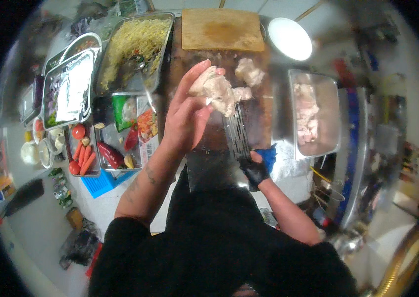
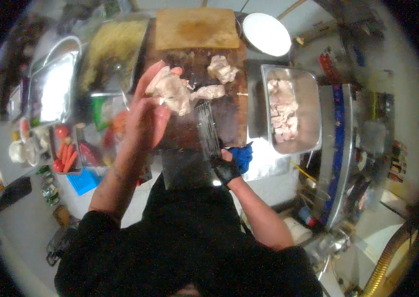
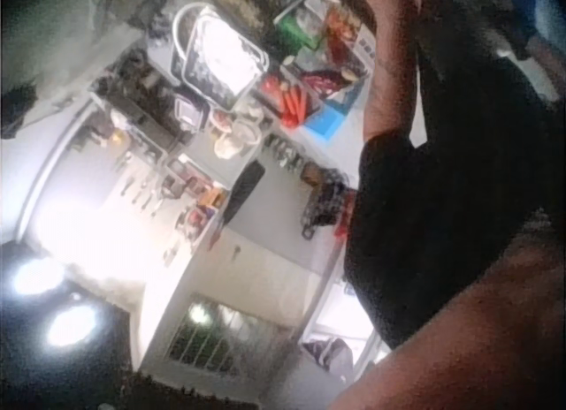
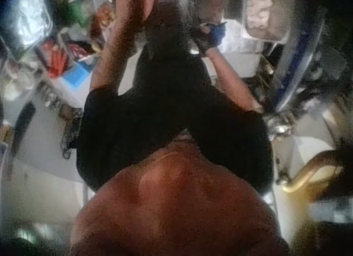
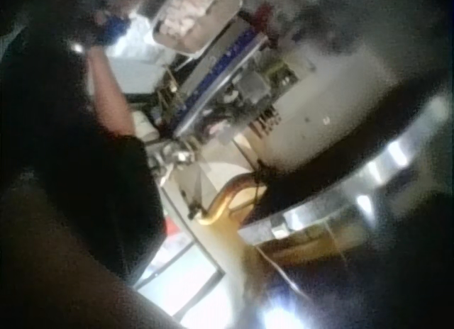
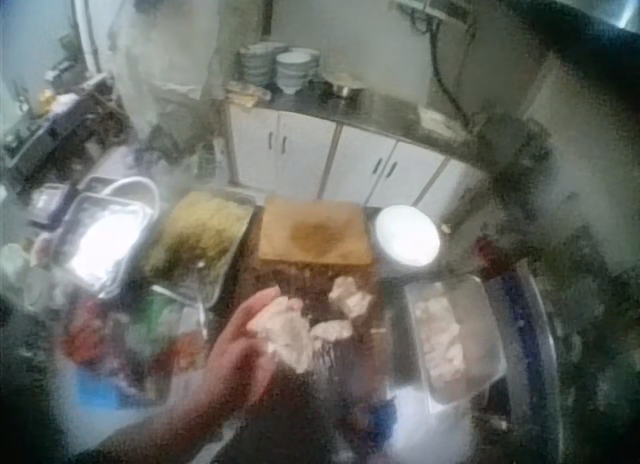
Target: The person transfers sliced raw meat from a tray into a wok on a stove and adds seasoning. Then they unwrap a cooked chicken breast, place it on a cutting board, and slice it into smaller pieces with a cleaver.
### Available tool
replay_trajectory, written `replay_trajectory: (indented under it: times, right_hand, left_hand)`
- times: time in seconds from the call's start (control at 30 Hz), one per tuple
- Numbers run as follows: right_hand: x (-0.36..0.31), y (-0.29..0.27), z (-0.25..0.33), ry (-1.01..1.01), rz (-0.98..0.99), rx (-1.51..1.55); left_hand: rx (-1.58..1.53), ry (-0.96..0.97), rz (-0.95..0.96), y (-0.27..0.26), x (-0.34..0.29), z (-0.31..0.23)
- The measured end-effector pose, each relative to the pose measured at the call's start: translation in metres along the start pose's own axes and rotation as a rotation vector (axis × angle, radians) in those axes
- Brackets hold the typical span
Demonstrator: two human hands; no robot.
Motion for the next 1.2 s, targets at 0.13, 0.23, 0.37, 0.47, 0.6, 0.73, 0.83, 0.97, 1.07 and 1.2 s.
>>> replay_trajectory:
  times: [0.13,0.23,0.37,0.47,0.6,0.73,0.83,0.97,1.07,1.2]
  right_hand:
    - [0.006,0.001,0.004,-0.012,0.022,-0.020]
    - [0.008,0.002,-0.001,0.064,0.020,-0.005]
    - [0.009,0.000,0.021,-0.088,0.034,-0.229]
    - [0.009,-0.003,0.025,-0.063,0.013,-0.157]
    - [0.010,-0.005,0.029,-0.080,-0.033,-0.143]
    - [0.011,-0.007,0.015,-0.045,-0.031,-0.192]
    - [0.014,-0.006,0.014,-0.134,-0.019,-0.214]
    - [0.023,-0.005,0.012,-0.167,-0.053,-0.287]
    - [0.026,-0.004,0.012,-0.088,-0.025,-0.388]
    - [0.025,-0.005,0.038,-0.140,-0.024,-0.354]
  left_hand:
    - [-0.075,-0.034,0.009,-0.005,-0.002,0.004]
    - [0.019,-0.083,-0.094,-0.020,-0.005,0.009]
    - [-0.065,-0.166,-0.137,-0.033,-0.003,0.021]
    - [-0.032,-0.211,-0.188,-0.045,-0.007,0.028]
    - [0.101,-0.303,-0.330,-0.073,-0.015,0.042]
    - [0.269,-0.537,-0.439,-0.118,-0.024,0.069]
    - [0.612,-0.683,-0.393,-0.154,-0.032,0.086]
    - [1.639,-0.530,-0.231,-0.173,-0.006,0.083]
    - [1.701,-0.501,-0.240,-0.173,-0.008,0.088]
    - [1.881,-0.092,-0.268,-0.141,-0.015,0.064]
Point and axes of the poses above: each hand's wrist, its own x-axis towards the middle knuckle, its own y-axis out of the palm, z = x × y, the point moved 10 cm from there along x, towards the middle knuckle, and after that the axes turned 4 degrees about -y, right-handed, at the moved point
